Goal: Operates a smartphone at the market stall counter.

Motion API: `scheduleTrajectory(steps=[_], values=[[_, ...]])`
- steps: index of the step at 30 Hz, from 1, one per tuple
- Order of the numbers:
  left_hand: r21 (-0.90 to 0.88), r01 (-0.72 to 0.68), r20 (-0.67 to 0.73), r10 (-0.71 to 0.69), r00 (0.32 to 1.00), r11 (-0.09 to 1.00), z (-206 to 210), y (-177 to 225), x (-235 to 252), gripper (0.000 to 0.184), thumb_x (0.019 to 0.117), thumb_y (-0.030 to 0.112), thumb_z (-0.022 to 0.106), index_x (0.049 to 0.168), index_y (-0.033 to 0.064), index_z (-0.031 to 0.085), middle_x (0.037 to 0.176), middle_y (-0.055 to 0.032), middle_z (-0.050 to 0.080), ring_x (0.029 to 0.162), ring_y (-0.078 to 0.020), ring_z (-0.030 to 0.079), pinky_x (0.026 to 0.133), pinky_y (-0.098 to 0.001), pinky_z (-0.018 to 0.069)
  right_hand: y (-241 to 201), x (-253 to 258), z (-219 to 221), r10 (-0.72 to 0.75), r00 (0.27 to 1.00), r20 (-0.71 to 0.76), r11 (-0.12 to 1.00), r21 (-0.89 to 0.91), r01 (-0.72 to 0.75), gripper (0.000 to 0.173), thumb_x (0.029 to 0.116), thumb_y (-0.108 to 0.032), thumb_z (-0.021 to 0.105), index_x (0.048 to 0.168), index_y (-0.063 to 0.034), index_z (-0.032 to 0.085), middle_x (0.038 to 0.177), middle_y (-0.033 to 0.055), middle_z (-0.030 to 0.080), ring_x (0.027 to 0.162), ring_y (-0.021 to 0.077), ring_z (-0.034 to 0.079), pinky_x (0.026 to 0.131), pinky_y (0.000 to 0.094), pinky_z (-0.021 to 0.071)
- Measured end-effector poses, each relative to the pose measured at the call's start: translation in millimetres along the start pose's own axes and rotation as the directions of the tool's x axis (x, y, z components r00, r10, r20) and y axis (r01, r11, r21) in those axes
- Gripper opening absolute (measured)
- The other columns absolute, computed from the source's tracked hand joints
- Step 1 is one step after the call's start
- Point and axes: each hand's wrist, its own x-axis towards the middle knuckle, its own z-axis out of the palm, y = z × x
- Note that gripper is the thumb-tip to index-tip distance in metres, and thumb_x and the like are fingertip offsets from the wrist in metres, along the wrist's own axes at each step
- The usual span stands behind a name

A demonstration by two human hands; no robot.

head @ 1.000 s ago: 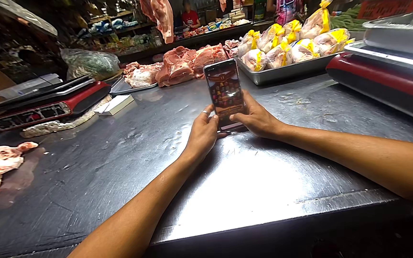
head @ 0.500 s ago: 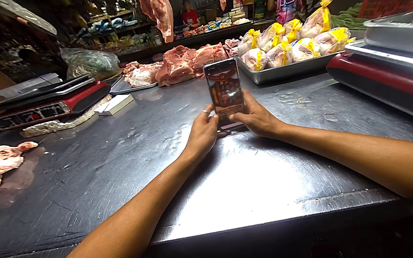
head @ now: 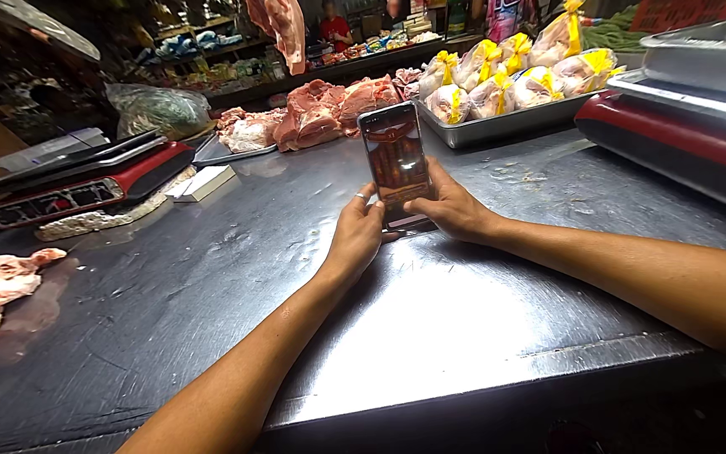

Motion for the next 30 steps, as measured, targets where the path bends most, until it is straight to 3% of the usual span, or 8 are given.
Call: scheduleTrajectory(steps=[30], values=[[-0.003, -0.007, -0.002, 0.007, 1.0, 1.0, 0.1, -0.8, 0.5, 0.038, 0.111, 0.008, 0.04, 0.148, 0.0086, 0.047, 0.115, -0.0148, 0.071, 0.092, -0.0221, 0.075, 0.077, -0.0391, 0.0643, -0.4, -0.2, -0.1, 0.01, 1.0, 0.003, 1.0, 0.002, -0.01, 0.071, 0.0936, -0.011, 0.065, 0.155, -0.0143, 0.03, 0.125, 0.0067, 0.069, 0.11, 0.0133, 0.07, 0.095, 0.0351, 0.0585]])
